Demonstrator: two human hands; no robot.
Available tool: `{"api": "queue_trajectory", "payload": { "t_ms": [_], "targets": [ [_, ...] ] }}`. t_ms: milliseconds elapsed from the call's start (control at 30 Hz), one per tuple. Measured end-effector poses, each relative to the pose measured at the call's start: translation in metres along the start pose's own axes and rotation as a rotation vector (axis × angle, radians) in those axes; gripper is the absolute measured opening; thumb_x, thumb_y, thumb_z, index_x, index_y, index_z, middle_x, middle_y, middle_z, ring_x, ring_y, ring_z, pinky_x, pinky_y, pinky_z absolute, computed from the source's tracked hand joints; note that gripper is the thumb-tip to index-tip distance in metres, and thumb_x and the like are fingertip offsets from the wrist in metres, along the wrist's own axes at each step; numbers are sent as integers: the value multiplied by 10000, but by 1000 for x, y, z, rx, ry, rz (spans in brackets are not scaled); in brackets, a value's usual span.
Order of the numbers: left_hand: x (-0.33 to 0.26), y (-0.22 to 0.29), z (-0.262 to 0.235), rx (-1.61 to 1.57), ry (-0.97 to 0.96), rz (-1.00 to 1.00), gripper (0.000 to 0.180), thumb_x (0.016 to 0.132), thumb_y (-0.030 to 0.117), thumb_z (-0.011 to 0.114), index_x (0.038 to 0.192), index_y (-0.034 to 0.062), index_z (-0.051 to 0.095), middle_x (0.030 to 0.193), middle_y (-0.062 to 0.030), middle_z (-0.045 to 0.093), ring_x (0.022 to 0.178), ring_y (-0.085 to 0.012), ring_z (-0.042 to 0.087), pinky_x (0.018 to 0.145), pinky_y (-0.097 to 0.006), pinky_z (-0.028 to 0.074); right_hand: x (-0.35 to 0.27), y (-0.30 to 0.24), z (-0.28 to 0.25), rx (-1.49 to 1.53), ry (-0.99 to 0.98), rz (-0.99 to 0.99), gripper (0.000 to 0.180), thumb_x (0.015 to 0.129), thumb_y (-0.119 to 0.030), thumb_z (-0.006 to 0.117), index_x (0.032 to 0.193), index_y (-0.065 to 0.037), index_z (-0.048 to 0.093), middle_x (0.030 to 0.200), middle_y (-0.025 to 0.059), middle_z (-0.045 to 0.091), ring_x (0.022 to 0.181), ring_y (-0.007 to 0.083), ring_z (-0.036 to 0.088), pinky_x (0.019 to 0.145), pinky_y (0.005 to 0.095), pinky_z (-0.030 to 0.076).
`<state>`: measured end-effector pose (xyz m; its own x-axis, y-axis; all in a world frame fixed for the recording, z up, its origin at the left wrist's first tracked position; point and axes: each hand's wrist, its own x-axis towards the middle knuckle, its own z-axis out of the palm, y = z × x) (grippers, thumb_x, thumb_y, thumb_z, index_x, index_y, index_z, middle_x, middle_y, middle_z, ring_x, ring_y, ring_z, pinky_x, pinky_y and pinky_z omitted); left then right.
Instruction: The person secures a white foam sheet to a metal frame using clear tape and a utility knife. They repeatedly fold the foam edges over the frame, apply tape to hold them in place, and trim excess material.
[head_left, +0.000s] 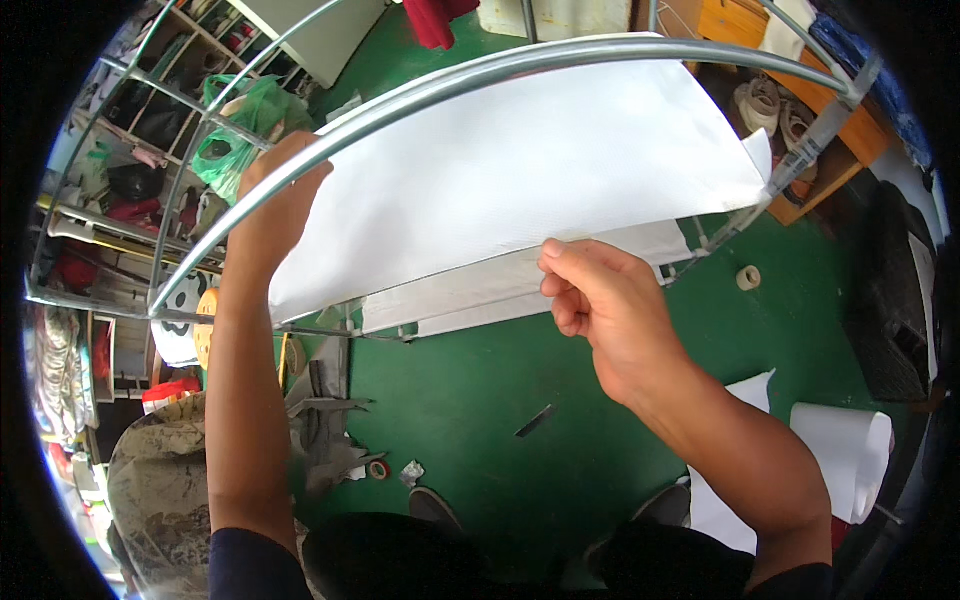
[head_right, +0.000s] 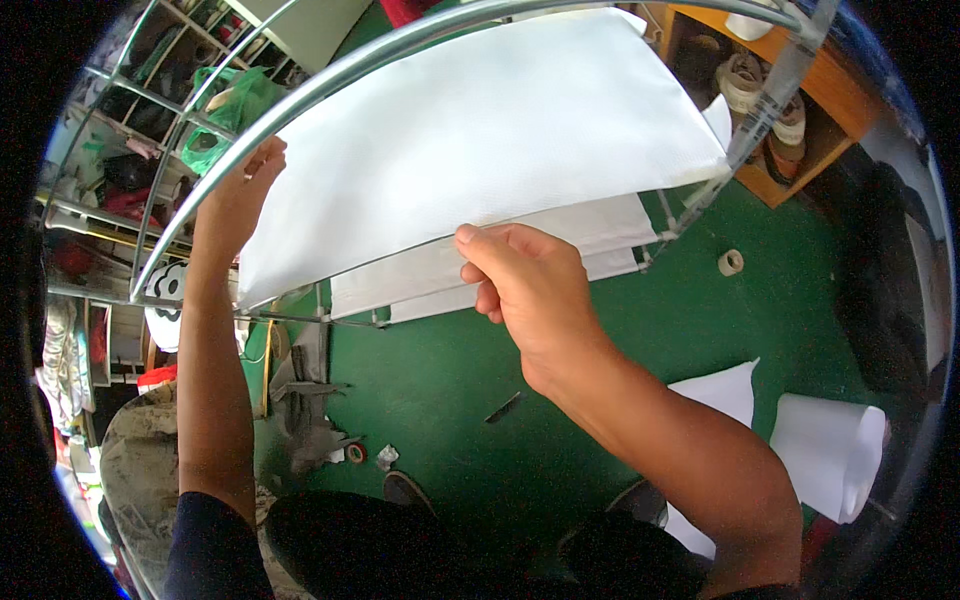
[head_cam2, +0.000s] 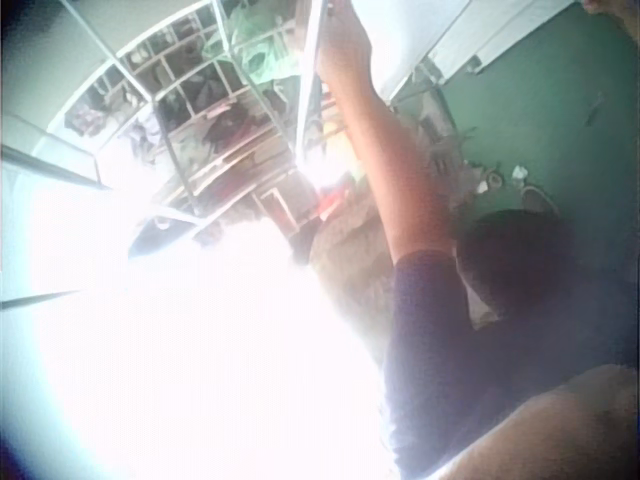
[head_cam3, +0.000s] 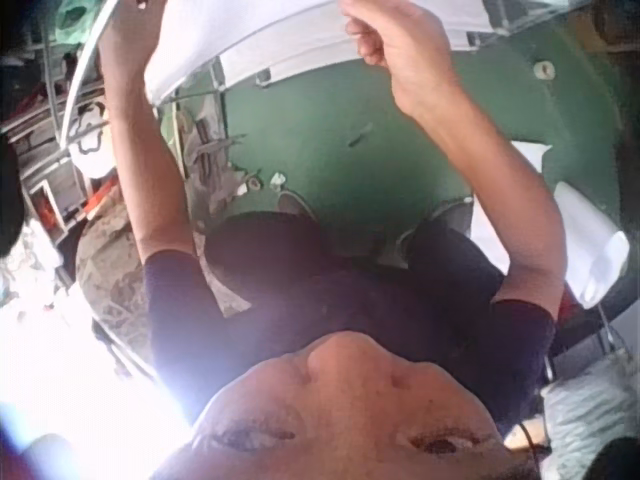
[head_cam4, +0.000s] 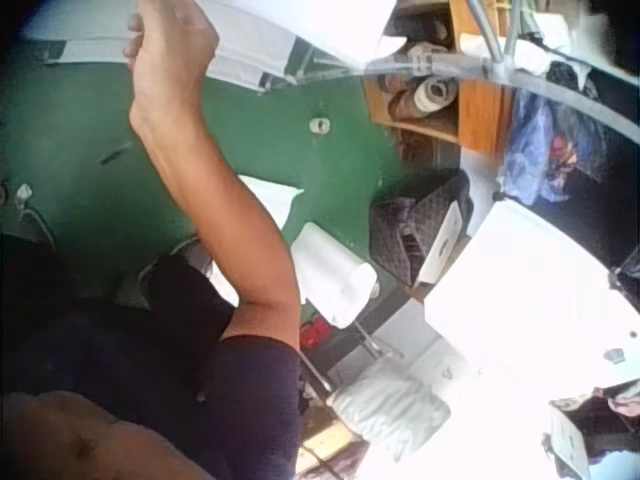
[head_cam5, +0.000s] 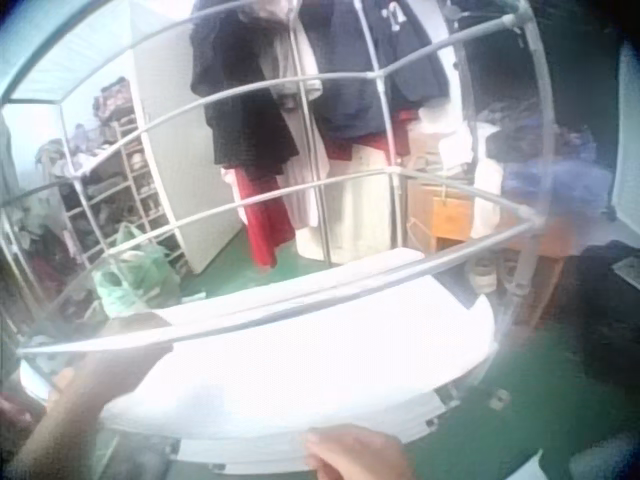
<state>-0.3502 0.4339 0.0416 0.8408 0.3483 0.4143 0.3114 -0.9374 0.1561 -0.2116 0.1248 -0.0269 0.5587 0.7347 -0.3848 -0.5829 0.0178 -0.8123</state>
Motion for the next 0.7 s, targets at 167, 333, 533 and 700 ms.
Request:
{"api": "queue_trajectory", "payload": {
  "t_ms": [167,333,533,700],
  "targets": [
    [39,-34,16,73,87,-117,222,870,100,680,1069,3,680,927,-158,724,822,-277,693,750,-350,533,2,3,-2,28,11,11,176,910,-218,693,837,-64,650,763,2,608,623,87,511,595,265,387],
    [77,-92,53,-109,119,-197,262,900,142,631,1124,20,690,1060,-164,740,949,-286,720,824,-353,555,5,11,-6,53,8,-5,183,899,-225,703,819,-68,653,751,3,624,598,79,520,558,261,383],
    [98,-159,79,-33,-34,-134,300,870,187,641,1124,43,711,1047,-179,732,957,-323,701,844,-382,543,3,33,4,71,-35,65,221,905,-283,725,864,-82,642,734,-8,600,586,74,503,548,255,382],
    [104,-166,65,-46,-151,-102,290,888,183,641,1124,34,721,994,-181,733,909,-297,691,824,-386,534,6,60,74,-28,-260,173,291,922,-337,723,978,-58,659,778,-1,594,637,79,507,563,236,391]
  ]
}}
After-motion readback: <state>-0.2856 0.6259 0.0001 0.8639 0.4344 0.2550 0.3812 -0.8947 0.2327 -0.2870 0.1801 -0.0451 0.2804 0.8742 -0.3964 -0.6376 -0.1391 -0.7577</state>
